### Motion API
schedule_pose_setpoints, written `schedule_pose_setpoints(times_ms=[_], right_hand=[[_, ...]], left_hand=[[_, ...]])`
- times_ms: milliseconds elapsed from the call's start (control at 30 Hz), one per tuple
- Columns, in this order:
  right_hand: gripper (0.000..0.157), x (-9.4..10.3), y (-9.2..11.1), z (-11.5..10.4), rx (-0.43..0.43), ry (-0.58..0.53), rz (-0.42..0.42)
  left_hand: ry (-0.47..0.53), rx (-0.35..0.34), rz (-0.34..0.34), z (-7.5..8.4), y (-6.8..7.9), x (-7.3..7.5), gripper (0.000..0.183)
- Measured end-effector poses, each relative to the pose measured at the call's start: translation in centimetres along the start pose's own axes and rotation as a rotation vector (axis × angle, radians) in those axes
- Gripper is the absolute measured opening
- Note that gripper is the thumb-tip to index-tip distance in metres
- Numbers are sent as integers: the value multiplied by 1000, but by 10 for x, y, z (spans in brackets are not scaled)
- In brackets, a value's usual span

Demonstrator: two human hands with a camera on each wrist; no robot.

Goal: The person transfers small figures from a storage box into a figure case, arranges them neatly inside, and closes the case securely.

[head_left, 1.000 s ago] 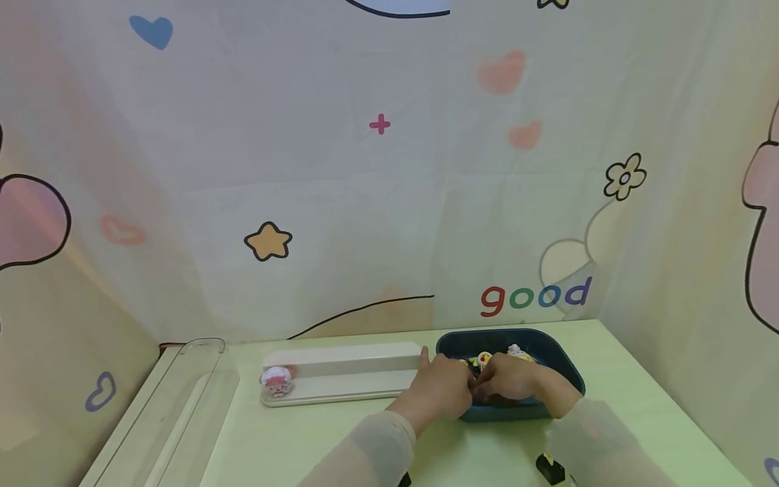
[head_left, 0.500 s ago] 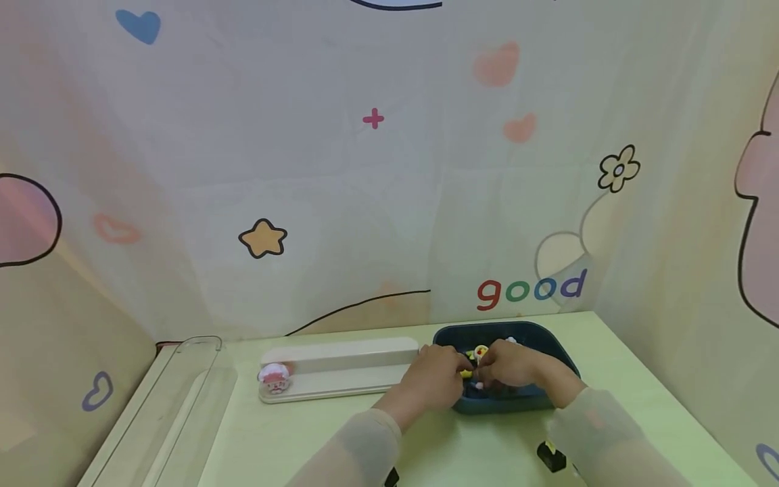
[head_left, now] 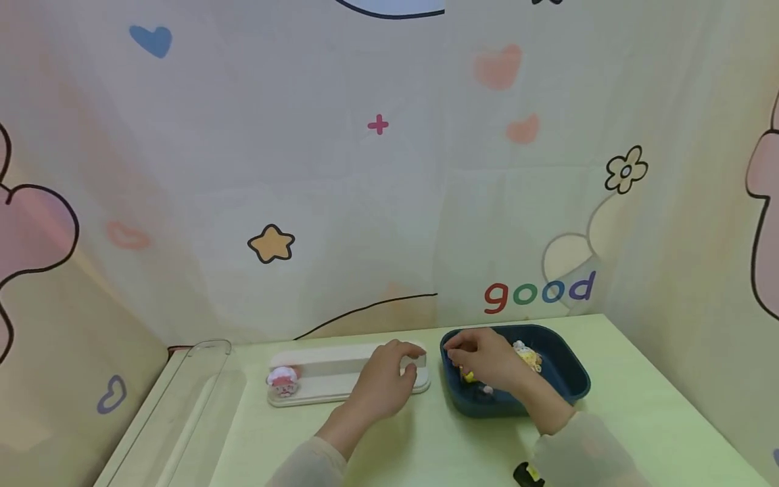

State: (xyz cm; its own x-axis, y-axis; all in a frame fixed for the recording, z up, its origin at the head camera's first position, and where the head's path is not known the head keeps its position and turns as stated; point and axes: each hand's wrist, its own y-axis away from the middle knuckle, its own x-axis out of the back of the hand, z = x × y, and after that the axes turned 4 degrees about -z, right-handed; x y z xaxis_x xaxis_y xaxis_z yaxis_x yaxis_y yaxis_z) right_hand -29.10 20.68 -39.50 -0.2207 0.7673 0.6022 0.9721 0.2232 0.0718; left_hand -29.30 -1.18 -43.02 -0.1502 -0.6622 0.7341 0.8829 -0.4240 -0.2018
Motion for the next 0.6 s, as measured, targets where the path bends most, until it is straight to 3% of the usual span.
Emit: schedule_pose_setpoints(times_ms=[167,300,467,600], right_hand=[[19,-33,-5,-12,48,-123,75],[25,-76,-12,-24,117,-273,36],[40,-136,-26,-44,157,-419,-63],[54,-173,-42,-61,113,-473,-89]], left_hand=[[6,23,119,-16,16,16,30],[9,98,258,-34,40,33,37],[65,313,346,-68,71,61,54],[132,521,322,-101,87,83,74]])
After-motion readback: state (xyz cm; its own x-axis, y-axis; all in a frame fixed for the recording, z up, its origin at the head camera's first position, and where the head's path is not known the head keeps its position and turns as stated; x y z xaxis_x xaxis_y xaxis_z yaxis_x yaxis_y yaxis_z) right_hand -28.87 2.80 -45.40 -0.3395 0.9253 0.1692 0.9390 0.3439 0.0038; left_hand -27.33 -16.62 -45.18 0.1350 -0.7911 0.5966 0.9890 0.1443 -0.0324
